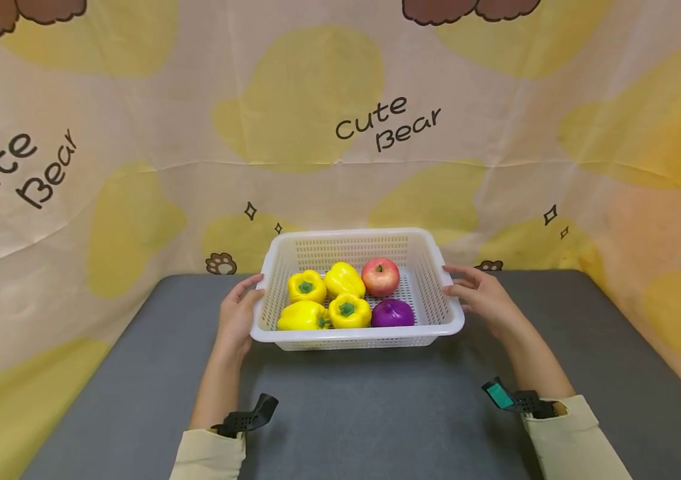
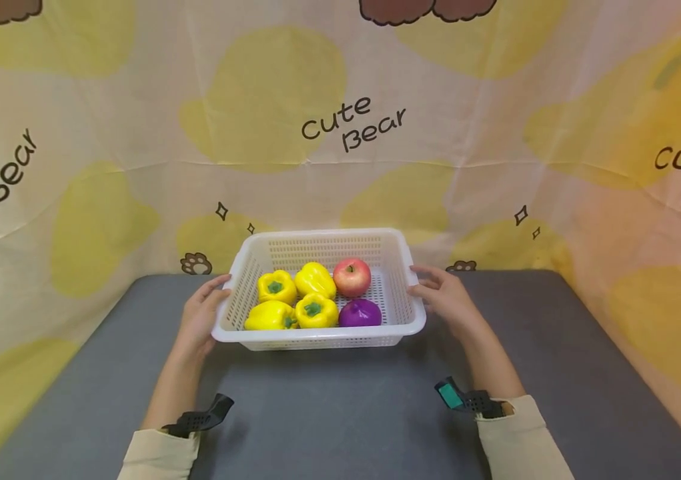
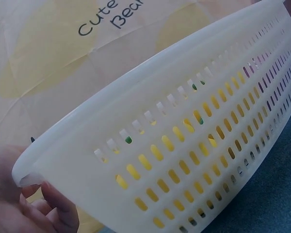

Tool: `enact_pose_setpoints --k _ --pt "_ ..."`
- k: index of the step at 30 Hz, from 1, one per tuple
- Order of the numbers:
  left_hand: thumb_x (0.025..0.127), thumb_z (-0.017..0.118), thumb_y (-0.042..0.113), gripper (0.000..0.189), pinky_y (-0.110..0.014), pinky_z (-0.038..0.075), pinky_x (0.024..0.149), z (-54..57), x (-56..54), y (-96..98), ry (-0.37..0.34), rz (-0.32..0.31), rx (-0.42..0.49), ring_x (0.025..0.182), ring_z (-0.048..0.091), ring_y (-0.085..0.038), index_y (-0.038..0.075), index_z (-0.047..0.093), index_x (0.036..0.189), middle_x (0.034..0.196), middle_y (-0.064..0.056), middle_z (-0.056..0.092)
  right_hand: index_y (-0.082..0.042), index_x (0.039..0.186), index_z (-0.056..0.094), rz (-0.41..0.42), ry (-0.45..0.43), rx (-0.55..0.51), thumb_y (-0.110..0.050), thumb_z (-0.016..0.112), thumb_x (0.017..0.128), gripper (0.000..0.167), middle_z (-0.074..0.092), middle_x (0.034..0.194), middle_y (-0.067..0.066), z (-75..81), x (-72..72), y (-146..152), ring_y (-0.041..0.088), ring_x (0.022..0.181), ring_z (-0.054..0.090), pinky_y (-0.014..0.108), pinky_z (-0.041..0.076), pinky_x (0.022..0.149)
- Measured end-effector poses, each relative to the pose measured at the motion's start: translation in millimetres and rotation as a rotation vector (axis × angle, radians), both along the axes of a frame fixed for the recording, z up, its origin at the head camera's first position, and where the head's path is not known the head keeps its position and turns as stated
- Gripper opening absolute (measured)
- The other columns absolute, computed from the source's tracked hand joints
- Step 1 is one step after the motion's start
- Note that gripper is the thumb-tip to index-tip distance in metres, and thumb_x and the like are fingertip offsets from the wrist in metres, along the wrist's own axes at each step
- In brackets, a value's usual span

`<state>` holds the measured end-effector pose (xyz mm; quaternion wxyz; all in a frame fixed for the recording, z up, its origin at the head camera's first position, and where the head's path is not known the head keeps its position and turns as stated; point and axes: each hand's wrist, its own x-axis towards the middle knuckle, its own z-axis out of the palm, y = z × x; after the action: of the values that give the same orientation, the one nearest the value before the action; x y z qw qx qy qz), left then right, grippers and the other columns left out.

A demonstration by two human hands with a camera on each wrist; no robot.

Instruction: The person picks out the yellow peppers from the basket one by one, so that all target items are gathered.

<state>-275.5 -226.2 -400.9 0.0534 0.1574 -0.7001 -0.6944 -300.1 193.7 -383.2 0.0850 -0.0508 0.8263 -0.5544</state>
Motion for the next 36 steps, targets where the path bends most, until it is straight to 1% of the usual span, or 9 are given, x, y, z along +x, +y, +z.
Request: enact_pose_setpoints --k 5,8,11,14,17,22,26,31,36 --pt "0.105 0.048 0.019 0.040 -0.020 0.058 0.077 1.4 1.0 -0.8 -0.002 -0.007 0.002 0.114 0.063 -0.020 0.015 0.053 0.144 0.146 -0.013 0.054 -0.009 0.154 0.039 -0.005 -0.002 -0.078 -0.028 0.066 0.098 0.065 0.055 0.143 0.026 -9.9 -4.5 3.8 0.014 0.105 0.067 0.039 0.060 0.089" --pt "0.105 0.048 0.020 0.040 -0.020 0.057 0.077 1.8 1.4 -0.3 0.005 -0.015 -0.014 0.117 0.062 -0.023 0.015 0.053 0.144 0.147 -0.013 0.054 -0.010 0.153 0.040 -0.016 0.001 -0.151 -0.030 0.066 0.098 0.065 0.063 0.132 0.012 -18.0 -6.5 6.5 0.009 0.100 0.067 0.034 0.061 0.085" --pt "0.105 0.049 0.022 0.040 -0.020 0.056 0.076 3.5 1.9 0.1 0.013 -0.013 -0.074 0.118 0.062 -0.027 0.016 0.053 0.144 0.146 -0.015 0.055 -0.011 0.152 0.042 -0.024 0.017 -0.200 -0.032 0.066 0.098 0.063 0.064 0.118 -0.005 -25.1 -9.5 8.0 0.007 0.098 0.066 0.031 0.061 0.082" --pt "0.103 0.052 0.020 0.039 -0.019 0.055 0.073 6.3 2.6 0.8 0.031 0.016 -0.181 0.107 0.065 -0.025 0.014 0.057 0.141 0.131 -0.016 0.061 -0.013 0.150 0.044 -0.034 0.028 -0.235 -0.032 0.066 0.098 0.059 0.063 0.111 -0.014 -29.8 -12.2 7.4 0.006 0.097 0.066 0.029 0.060 0.080" --pt "0.100 0.055 0.016 0.038 -0.025 0.055 0.082 9.6 3.5 1.5 0.072 0.051 -0.282 0.106 0.063 -0.024 0.008 0.059 0.138 0.124 -0.017 0.061 -0.014 0.149 0.045 -0.042 0.029 -0.260 -0.030 0.066 0.098 0.057 0.063 0.109 -0.014 -31.9 -11.9 5.8 0.006 0.096 0.066 0.028 0.060 0.079" --pt "0.098 0.060 0.017 0.041 -0.050 0.041 0.112 19.4 8.6 2.8 0.129 0.070 -0.410 0.135 0.046 -0.035 0.004 0.059 0.137 0.142 -0.018 0.055 -0.012 0.149 0.045 -0.038 0.020 -0.274 -0.027 0.066 0.098 0.057 0.063 0.109 -0.015 -31.8 -9.8 4.2 0.005 0.096 0.066 0.029 0.060 0.079" --pt "0.095 0.063 0.019 0.043 -0.056 0.040 0.114 30.0 14.1 5.9 0.169 0.066 -0.542 0.139 0.043 -0.036 0.009 0.060 0.137 0.143 -0.015 0.055 -0.013 0.149 0.045 -0.039 0.032 -0.255 -0.029 0.066 0.098 0.058 0.062 0.111 -0.015 -31.5 -10.0 3.7 0.006 0.097 0.066 0.029 0.060 0.080" --pt "0.095 0.063 0.018 0.042 -0.051 0.048 0.106 41.2 21.6 15.2 0.221 -0.019 -0.657 0.127 0.053 -0.033 0.013 0.060 0.137 0.137 -0.011 0.059 -0.014 0.150 0.044 -0.037 0.021 -0.250 -0.031 0.066 0.098 0.058 0.063 0.110 -0.017 -31.0 -10.0 4.2 0.005 0.097 0.066 0.029 0.060 0.080" --pt "0.095 0.065 0.017 0.042 -0.050 0.052 0.104 45.7 24.4 26.0 0.242 -0.157 -0.676 0.127 0.059 -0.034 0.014 0.060 0.137 0.139 -0.009 0.059 -0.014 0.150 0.044 -0.028 0.015 -0.257 -0.031 0.066 0.098 0.059 0.063 0.110 -0.018 -30.7 -10.1 5.4 0.005 0.097 0.066 0.029 0.060 0.081"
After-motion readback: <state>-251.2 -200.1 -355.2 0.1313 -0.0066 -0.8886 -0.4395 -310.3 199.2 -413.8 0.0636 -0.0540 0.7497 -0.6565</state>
